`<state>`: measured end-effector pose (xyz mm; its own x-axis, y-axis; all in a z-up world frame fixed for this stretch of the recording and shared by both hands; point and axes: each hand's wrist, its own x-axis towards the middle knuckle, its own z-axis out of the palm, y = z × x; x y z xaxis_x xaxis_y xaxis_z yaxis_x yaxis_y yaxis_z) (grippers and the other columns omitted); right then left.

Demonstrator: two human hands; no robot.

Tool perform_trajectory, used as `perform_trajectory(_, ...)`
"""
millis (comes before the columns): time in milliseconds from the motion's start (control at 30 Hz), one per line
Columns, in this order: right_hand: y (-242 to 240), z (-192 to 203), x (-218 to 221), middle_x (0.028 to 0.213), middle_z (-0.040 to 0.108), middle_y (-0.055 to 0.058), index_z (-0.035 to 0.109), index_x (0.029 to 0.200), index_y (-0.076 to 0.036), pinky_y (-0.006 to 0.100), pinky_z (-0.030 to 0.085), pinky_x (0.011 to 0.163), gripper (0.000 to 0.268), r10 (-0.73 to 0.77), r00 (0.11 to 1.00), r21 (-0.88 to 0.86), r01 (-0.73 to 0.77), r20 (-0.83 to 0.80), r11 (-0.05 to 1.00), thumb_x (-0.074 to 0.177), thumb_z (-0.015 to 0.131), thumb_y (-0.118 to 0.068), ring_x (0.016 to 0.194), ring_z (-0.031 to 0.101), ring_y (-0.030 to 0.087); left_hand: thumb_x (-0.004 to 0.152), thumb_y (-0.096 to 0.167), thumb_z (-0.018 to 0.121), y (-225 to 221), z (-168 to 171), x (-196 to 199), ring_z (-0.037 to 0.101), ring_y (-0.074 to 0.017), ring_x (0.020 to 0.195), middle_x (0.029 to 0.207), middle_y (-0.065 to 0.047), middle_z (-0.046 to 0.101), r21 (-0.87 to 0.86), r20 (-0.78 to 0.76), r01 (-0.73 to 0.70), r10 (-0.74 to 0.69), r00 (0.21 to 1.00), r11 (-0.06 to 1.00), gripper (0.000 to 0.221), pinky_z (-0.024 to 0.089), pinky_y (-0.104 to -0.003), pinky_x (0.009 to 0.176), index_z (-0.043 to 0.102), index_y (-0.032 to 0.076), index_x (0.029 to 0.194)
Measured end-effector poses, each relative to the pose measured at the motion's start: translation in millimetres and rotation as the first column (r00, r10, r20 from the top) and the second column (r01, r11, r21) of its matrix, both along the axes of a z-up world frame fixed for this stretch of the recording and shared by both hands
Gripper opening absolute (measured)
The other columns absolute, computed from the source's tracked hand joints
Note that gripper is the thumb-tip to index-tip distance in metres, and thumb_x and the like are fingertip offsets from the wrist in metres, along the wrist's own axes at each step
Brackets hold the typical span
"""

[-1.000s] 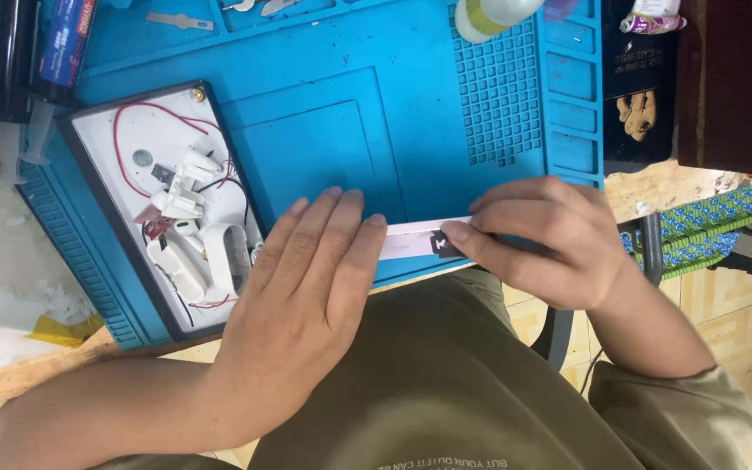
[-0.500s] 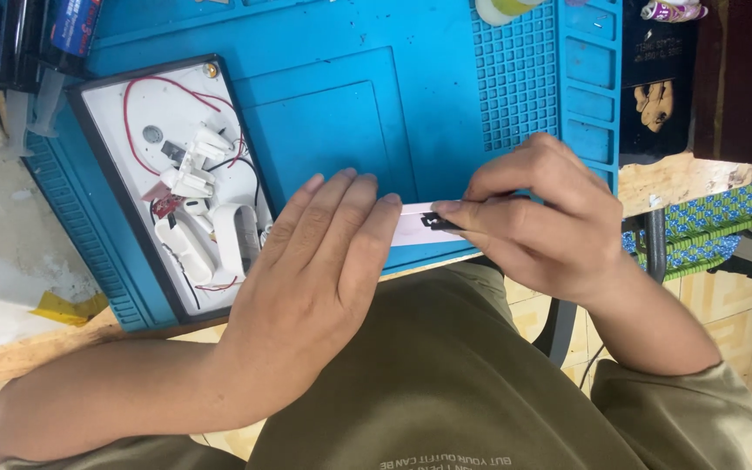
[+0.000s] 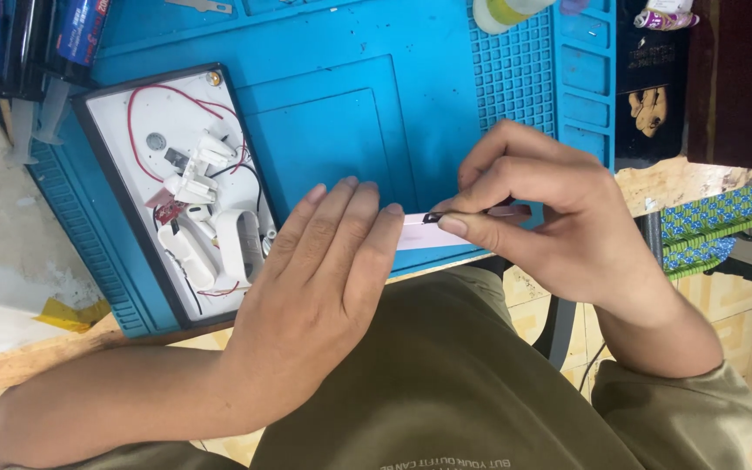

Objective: Applying adhesive and attaching the back panel to a smartphone on a repair bench

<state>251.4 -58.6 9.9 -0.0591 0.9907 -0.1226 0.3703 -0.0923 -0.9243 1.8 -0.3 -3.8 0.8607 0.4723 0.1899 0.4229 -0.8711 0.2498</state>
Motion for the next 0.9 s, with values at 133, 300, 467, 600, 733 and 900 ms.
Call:
perform_trajectory(133,2.0,4.7,-1.4,0.099,0.062,0.007,0.077,0.098,-0.006,0.022,0.04,0.063,0.005,-0.024,0.999,-0.064,0.022,-0.03,0.998,0.099,0.082,-0.004,0.077,0.051,0.011,0.117,0.005,0.049,0.1,0.9,-0.7,0.067,-0.035,0.136,0.141,-0.02,0.068,0.006,0.008,0.009,-0.009,1.0,1.0,0.025,0.052,-0.049,0.124,0.057,0.002,0.141)
perform_trajectory(300,1.9,5.6,-0.6,0.097,0.064,0.005,0.076,0.098,-0.01,0.022,0.042,0.065,0.006,-0.023,0.999,-0.101,0.019,-0.044,0.995,0.099,0.081,-0.006,0.078,0.053,0.01,0.116,0.006,0.055,-0.8,-0.6,-1.1,0.066,-0.0356,0.138,0.143,-0.02,0.067,-0.016,-0.007,0.014,-0.014,1.0,1.0,0.027,0.05,-0.049,0.125,0.056,0.002,0.143)
perform_trajectory(467,2.7,5.0,0.2,0.096,0.064,0.005,0.077,0.098,-0.009,0.022,0.042,0.065,0.005,-0.019,0.999,-0.11,0.014,-0.047,0.994,0.099,0.081,-0.007,0.083,0.055,0.011,0.117,0.005,0.051,-0.4,0.2,-0.9,0.066,-0.0353,0.138,0.143,-0.02,0.067,-0.002,-0.011,0.019,-0.019,1.0,1.0,0.027,0.051,-0.049,0.125,0.056,0.002,0.142)
perform_trajectory(600,2.4,3.9,0.0,0.095,0.065,0.004,0.077,0.099,-0.01,0.022,0.042,0.066,0.004,-0.016,0.998,-0.097,0.011,-0.053,0.995,0.099,0.081,-0.008,0.085,0.057,0.011,0.116,0.004,0.047,-0.7,0.0,-1.1,0.065,-0.0357,0.139,0.144,-0.021,0.066,-0.016,-0.007,0.02,-0.02,1.0,1.0,0.028,0.049,-0.049,0.126,0.056,0.001,0.143)
perform_trajectory(733,2.8,5.8,-1.3,0.095,0.064,0.004,0.076,0.097,-0.009,0.022,0.042,0.065,0.006,-0.025,0.999,-0.102,0.02,-0.047,0.995,0.099,0.081,-0.006,0.084,0.056,0.011,0.116,0.005,0.053,-1.3,-1.1,-0.9,0.065,-0.0358,0.138,0.143,-0.021,0.067,-0.012,-0.004,0.013,-0.013,1.0,1.0,0.027,0.05,-0.049,0.125,0.056,0.002,0.142)
perform_trajectory(900,2.5,6.6,-1.6,0.096,0.064,0.005,0.074,0.097,-0.01,0.023,0.043,0.066,0.008,-0.034,0.998,-0.114,0.028,-0.046,0.993,0.1,0.081,-0.007,0.081,0.055,0.011,0.116,0.004,0.049,-1.1,-1.3,-0.6,0.066,-0.0348,0.138,0.143,-0.019,0.067,0.001,-0.006,0.01,-0.01,1.0,1.0,0.027,0.05,-0.049,0.125,0.057,0.002,0.142)
